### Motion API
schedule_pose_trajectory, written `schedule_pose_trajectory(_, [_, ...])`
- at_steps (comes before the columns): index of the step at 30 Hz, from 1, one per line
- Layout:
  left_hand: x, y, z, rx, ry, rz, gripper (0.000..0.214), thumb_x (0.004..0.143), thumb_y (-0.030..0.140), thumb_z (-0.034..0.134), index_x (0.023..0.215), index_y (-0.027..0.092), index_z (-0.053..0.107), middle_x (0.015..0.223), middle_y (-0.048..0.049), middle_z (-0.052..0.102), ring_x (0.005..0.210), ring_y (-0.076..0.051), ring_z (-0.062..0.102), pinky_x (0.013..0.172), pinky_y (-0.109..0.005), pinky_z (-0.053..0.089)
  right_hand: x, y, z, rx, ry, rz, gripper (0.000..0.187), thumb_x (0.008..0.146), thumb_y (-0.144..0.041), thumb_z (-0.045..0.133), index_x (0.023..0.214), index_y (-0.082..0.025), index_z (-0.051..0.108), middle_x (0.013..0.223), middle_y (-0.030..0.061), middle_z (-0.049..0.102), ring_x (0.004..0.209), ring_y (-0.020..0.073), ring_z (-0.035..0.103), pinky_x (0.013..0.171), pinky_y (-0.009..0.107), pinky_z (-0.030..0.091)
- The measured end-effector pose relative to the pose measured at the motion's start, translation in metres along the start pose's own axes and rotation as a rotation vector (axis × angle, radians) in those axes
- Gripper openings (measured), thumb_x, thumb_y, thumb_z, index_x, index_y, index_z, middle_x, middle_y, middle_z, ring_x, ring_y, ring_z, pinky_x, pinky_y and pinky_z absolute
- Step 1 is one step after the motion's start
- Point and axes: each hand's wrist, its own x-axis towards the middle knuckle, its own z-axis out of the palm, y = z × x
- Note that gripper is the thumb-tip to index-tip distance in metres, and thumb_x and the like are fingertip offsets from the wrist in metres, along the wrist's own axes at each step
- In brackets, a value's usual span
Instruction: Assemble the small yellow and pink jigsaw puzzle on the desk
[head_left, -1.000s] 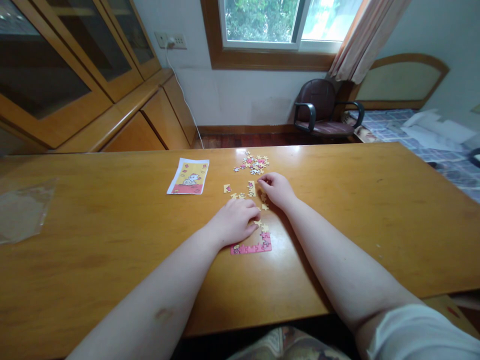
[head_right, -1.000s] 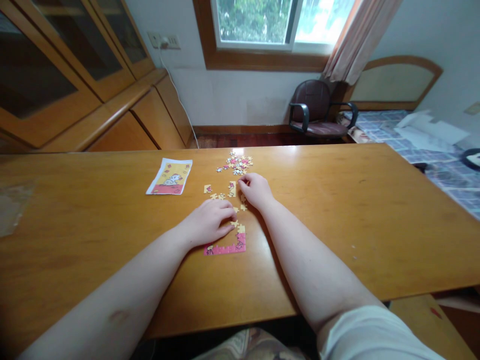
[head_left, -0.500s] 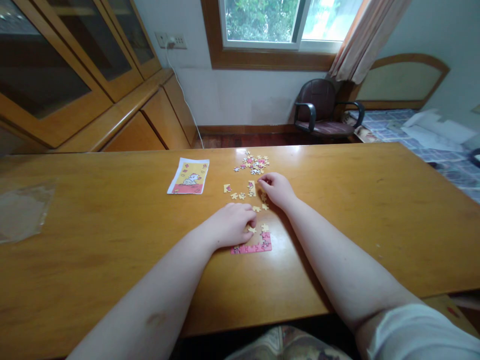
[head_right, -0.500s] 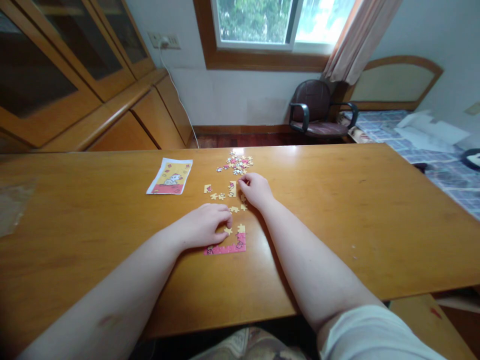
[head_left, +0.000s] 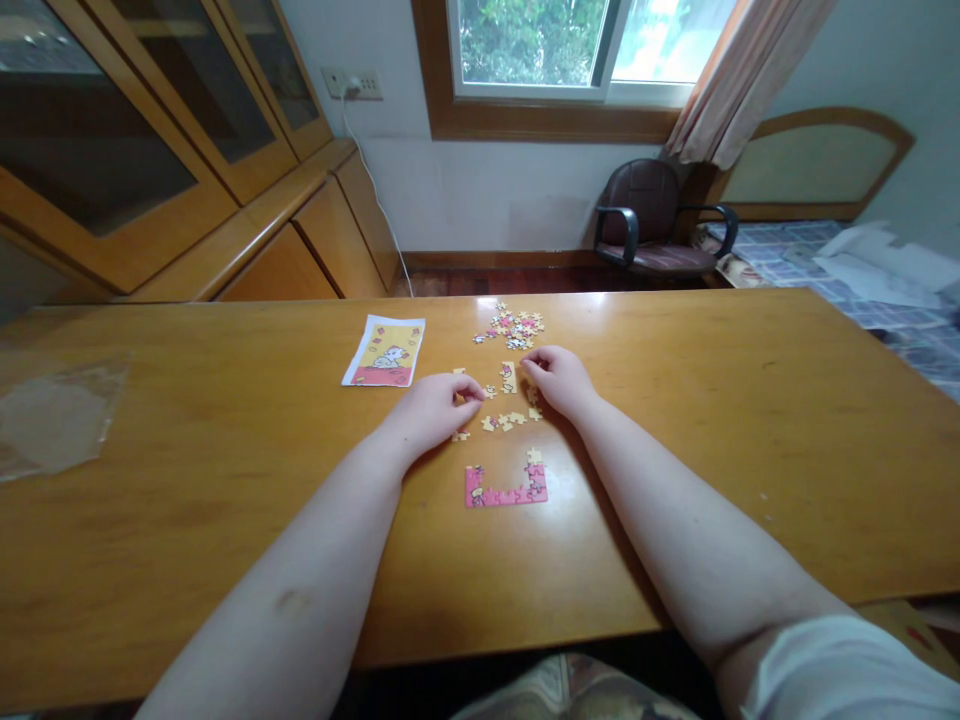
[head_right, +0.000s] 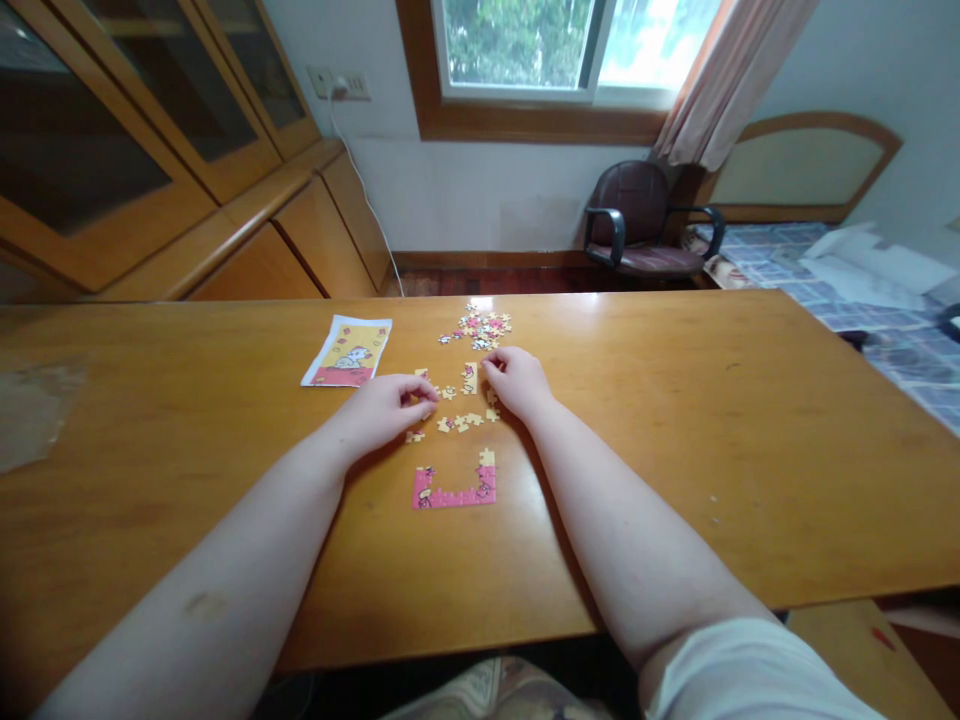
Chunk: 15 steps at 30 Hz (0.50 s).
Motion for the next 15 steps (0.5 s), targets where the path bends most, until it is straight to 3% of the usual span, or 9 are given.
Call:
schedule_pose_trajectory(4, [-0.0013,-0.0039,-0.0036,-0.244,-0.261,-0.105,0.023,0.069,0.036,0.068,0.083,0.018,0.068,0.081,-0.0037,0.072,0.076,-0.018,0.066,0.068,-0.028,0.048,-0.0001,0.0005,-0.0008,0.009,-0.002,0.007,0.018,0.081,-0.031,0.055,0.078,-0.020,0.069,0.075,0.0013,0.067,0.071,0.0158,0.058,0.067,0.027,0.041])
schedule_pose_trajectory(7, [-0.0049,-0.0024,-0.0048,-0.263,-0.408,-0.113,0.022,0.064,0.034,0.072,0.079,0.019,0.069,0.077,-0.0020,0.072,0.072,-0.017,0.065,0.064,-0.026,0.046,0.0004,0.0018,-0.0003,0.011,0.002,0.007,0.018,0.081,-0.031,0.055,0.078,-0.020,0.069,0.075,0.0015,0.067,0.071,0.0162,0.059,0.068,0.028,0.042])
schedule_pose_trajectory(11, [-0.0073,-0.0024,-0.0067,-0.198,-0.514,-0.123,0.019,0.062,0.032,0.072,0.075,0.020,0.071,0.071,-0.0002,0.071,0.070,-0.016,0.063,0.060,-0.024,0.043,0.0012,0.0029,0.0008,0.008,-0.002,0.006,0.019,0.081,-0.031,0.055,0.078,-0.020,0.069,0.073,0.0013,0.066,0.070,0.0161,0.058,0.066,0.028,0.042])
schedule_pose_trajectory(15, [-0.0069,-0.0047,-0.0076,-0.164,-0.512,-0.135,0.019,0.062,0.034,0.071,0.075,0.020,0.071,0.072,-0.0003,0.071,0.070,-0.017,0.063,0.058,-0.024,0.042,0.0016,0.0032,0.0008,0.010,-0.007,0.010,0.018,0.081,-0.031,0.055,0.078,-0.020,0.069,0.074,0.0013,0.067,0.070,0.0161,0.058,0.067,0.028,0.042])
